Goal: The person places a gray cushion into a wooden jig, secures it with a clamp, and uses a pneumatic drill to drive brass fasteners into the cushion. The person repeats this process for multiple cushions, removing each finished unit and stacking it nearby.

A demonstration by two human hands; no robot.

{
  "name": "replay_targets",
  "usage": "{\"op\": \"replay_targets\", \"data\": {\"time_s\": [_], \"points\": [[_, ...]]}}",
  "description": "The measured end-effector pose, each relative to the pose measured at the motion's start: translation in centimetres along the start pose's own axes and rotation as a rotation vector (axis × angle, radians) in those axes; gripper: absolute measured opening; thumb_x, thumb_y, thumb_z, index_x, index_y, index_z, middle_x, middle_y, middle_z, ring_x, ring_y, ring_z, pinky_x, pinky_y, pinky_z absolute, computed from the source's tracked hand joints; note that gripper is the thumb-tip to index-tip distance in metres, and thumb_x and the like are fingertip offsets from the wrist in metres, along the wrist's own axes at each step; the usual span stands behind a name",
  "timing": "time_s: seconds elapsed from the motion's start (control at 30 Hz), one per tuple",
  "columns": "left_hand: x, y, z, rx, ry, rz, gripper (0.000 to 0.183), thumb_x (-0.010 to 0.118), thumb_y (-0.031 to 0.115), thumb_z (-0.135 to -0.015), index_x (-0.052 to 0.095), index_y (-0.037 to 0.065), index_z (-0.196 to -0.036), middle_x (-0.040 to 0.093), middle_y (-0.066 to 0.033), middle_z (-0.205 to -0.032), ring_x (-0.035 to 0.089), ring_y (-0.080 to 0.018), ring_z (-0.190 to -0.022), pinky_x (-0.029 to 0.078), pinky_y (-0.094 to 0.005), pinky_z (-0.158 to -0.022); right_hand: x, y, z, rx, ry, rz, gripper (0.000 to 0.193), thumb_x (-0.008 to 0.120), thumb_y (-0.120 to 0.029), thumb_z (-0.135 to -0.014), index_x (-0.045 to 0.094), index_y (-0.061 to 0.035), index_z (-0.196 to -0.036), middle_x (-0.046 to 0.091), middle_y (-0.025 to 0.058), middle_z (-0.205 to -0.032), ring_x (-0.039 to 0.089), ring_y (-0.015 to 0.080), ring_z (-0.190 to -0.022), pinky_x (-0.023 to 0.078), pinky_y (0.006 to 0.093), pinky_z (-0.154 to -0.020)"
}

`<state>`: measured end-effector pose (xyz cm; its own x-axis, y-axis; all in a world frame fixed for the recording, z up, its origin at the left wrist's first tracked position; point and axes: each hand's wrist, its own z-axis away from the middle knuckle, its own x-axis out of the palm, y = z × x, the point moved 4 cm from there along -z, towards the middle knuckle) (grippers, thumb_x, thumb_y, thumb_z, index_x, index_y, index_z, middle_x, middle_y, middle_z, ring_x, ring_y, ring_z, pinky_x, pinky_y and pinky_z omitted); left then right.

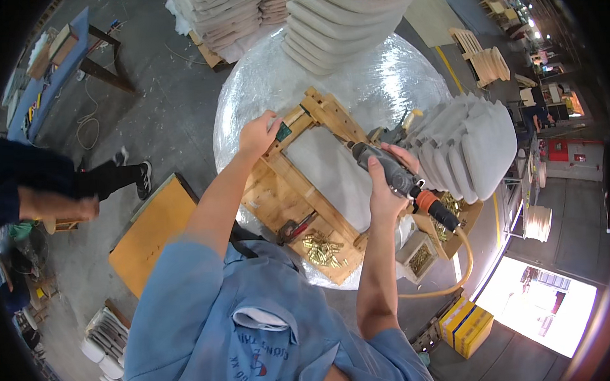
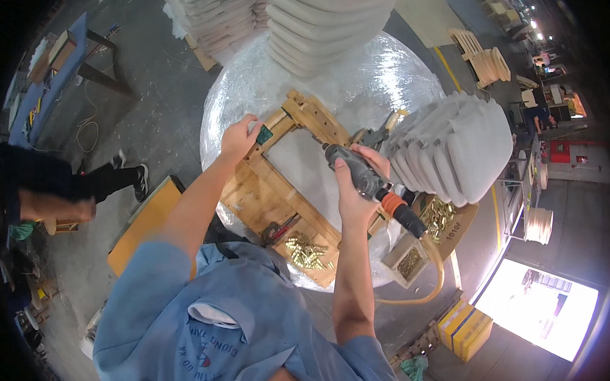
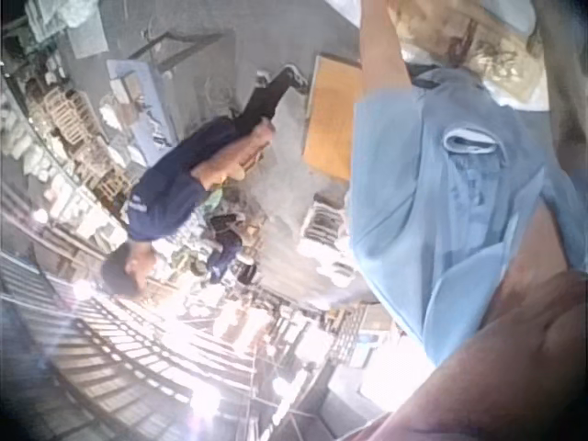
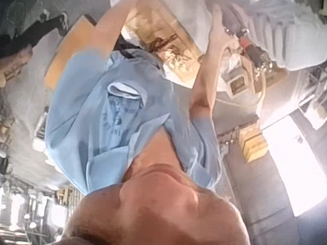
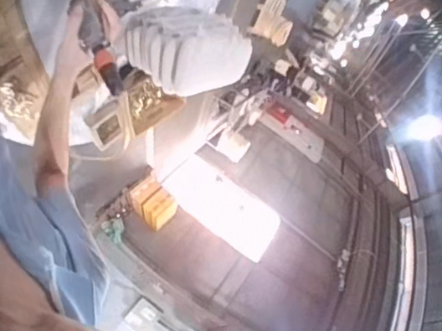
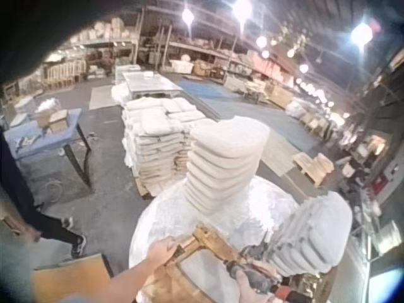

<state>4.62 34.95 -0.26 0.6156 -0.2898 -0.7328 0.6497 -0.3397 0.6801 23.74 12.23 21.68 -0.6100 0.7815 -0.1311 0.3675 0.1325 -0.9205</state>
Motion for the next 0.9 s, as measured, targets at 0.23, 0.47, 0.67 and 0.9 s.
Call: {"op": "replay_targets", "data": {"time_s": [0.23,0.47,0.67,0.9], "points": [[-1.5,2.9,2.8,0.248,0.134,0.238,0.027,0.068,0.040,-0.103,0.077,0.018,-0.116,0.076,-0.0148,-0.096,0.075,-0.0326,-0.087,0.058,-0.0475,-0.074,4.8,3.1,-1.5,0.115,-0.105,0.012,0.042,0.082,0.002,-0.087,0.062,0.0001,-0.124,0.072,0.0160,-0.121,0.071,0.0229,-0.111,0.055,0.0377,-0.103],[1.6,4.5,2.2,0.360,-0.193,-0.233,0.034,0.062,0.039,-0.106,0.068,0.024,-0.135,0.072,-0.0090,-0.103,0.076,-0.0302,-0.087,0.060,-0.0465,-0.069,6.3,5.1,-2.5,0.067,-0.118,0.073,0.044,0.084,0.000,-0.086,0.062,0.0014,-0.124,0.071,0.0152,-0.118,0.070,0.0224,-0.109,0.056,0.0376,-0.100],[2.5,5.3,2.4,0.467,-0.210,-0.455,0.043,0.063,0.031,-0.104,0.064,0.023,-0.146,0.068,-0.0067,-0.108,0.076,-0.0238,-0.086,0.059,-0.0390,-0.063,7.2,6.0,-2.5,0.095,-0.095,0.059,0.044,0.084,0.001,-0.085,0.062,0.0012,-0.123,0.071,0.0160,-0.118,0.070,0.0233,-0.109,0.057,0.0382,-0.100],[3.9,5.0,2.2,0.488,-0.332,-0.542,0.055,0.061,0.016,-0.099,0.057,0.016,-0.154,0.068,-0.0104,-0.109,0.076,-0.0253,-0.086,0.058,-0.0385,-0.064,8.4,5.7,-2.0,0.057,-0.108,0.097,0.043,0.084,0.002,-0.086,0.062,0.0001,-0.123,0.070,0.0138,-0.118,0.070,0.0229,-0.108,0.057,0.0377,-0.099]]}}
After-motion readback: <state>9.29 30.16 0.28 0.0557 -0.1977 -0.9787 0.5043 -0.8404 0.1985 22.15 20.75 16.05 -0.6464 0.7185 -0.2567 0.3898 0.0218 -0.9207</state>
